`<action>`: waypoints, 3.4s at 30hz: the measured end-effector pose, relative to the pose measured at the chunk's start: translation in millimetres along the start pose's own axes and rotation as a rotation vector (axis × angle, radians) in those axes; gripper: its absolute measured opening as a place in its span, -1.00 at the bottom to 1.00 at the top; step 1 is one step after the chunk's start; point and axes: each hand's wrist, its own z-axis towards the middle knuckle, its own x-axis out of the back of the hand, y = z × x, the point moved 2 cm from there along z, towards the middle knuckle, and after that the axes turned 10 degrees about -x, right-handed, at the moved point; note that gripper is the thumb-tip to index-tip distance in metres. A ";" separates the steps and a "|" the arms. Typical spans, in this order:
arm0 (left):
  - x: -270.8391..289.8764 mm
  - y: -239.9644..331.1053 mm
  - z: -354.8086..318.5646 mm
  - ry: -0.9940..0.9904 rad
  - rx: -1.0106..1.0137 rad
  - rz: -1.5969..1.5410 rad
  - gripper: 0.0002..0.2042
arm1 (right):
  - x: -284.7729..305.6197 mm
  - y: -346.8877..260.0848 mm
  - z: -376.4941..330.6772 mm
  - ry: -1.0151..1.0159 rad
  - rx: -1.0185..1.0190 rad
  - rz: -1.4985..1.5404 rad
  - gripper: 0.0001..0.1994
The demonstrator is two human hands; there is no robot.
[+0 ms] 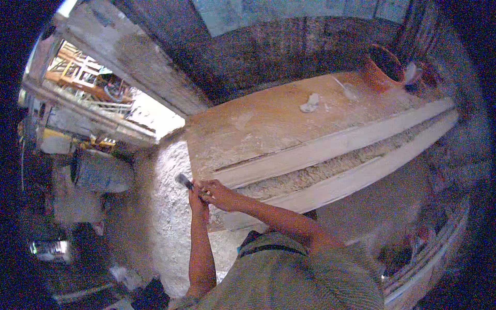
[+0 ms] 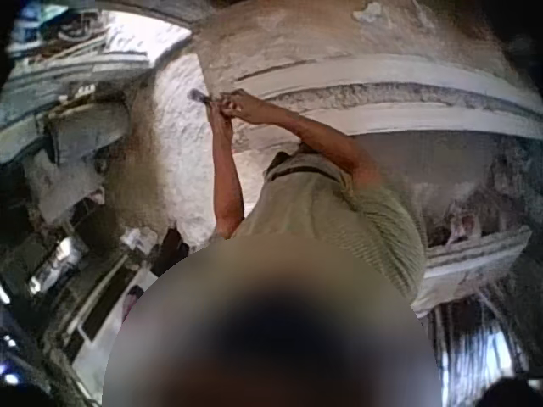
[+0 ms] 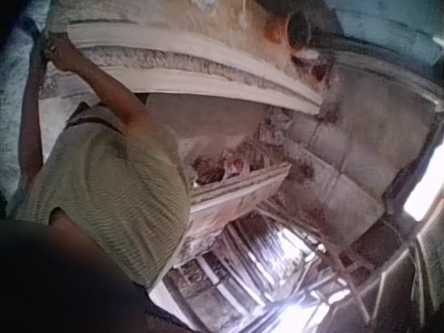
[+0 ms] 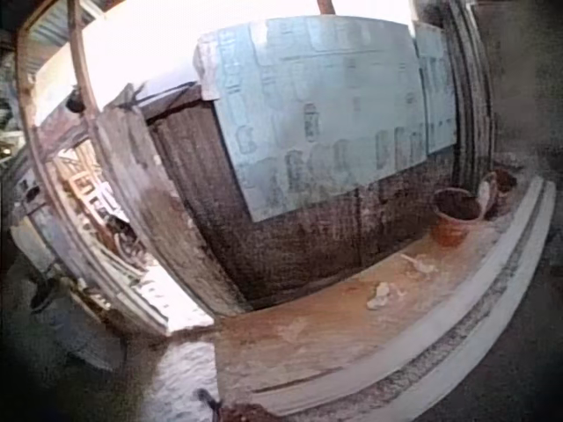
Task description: The person uses a small metal scraper to remove dried material from the grooves and edges of long white wooden moldings resting on a workbench. The person works along the length of the pieces, occasionally adjusting their position.
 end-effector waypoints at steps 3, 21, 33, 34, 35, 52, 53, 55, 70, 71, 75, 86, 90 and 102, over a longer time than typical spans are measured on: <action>-14.8 -9.3 19.9 -0.283 -0.013 0.308 -0.62 | 65.3 33.2 -88.8 0.261 -0.045 -0.047 -0.43; -326.2 -83.8 17.7 -1.538 -0.911 1.539 -0.73 | 182.2 181.4 -489.4 1.143 -1.000 0.016 -0.73; -297.0 -91.5 22.2 -1.458 -0.711 1.973 -0.64 | 264.2 196.9 -505.0 0.984 -0.984 0.306 -0.73; -304.6 -92.6 22.1 -1.463 -0.801 1.916 -0.65 | 265.6 205.7 -515.9 1.005 -1.014 0.319 -0.73; -312.1 -93.8 15.1 -1.472 -0.809 1.913 -0.65 | 264.2 214.4 -527.6 1.002 -1.047 0.330 -0.73; -463.2 -198.2 -36.2 -1.210 -0.030 0.946 -0.67 | 266.5 239.3 -550.6 1.082 -1.010 0.248 -0.80; -433.6 -183.9 -32.3 -1.144 0.010 1.029 -0.66 | 261.3 239.5 -553.4 1.116 -0.996 0.152 -0.80; -399.9 -173.6 -28.6 -1.078 0.027 1.064 -0.67 | 245.1 240.3 -558.0 1.195 -0.945 0.141 -0.80; -382.1 -188.5 -38.1 -1.081 -0.465 1.035 -0.66 | 169.5 167.3 -487.1 0.988 -0.967 0.179 -0.77; -393.3 -198.3 -46.0 -1.077 -0.521 1.015 -0.68 | 170.1 162.7 -483.7 0.983 -0.946 0.159 -0.77; -437.7 -226.9 -68.2 -1.076 -0.558 1.034 -0.69 | 169.0 155.9 -477.9 0.900 -0.924 0.185 -0.72; -461.2 -251.4 -79.1 -1.080 -0.455 0.970 -0.71 | 156.4 173.2 -515.2 0.948 -1.078 0.215 -0.64; -483.4 -242.1 -80.9 -1.067 -0.252 0.831 -0.71 | 167.7 172.5 -504.9 0.861 -1.041 0.189 -0.59; -147.6 -29.0 40.3 -0.728 -0.115 0.891 -0.64 | 161.4 163.4 -409.5 0.981 -0.741 0.150 -0.74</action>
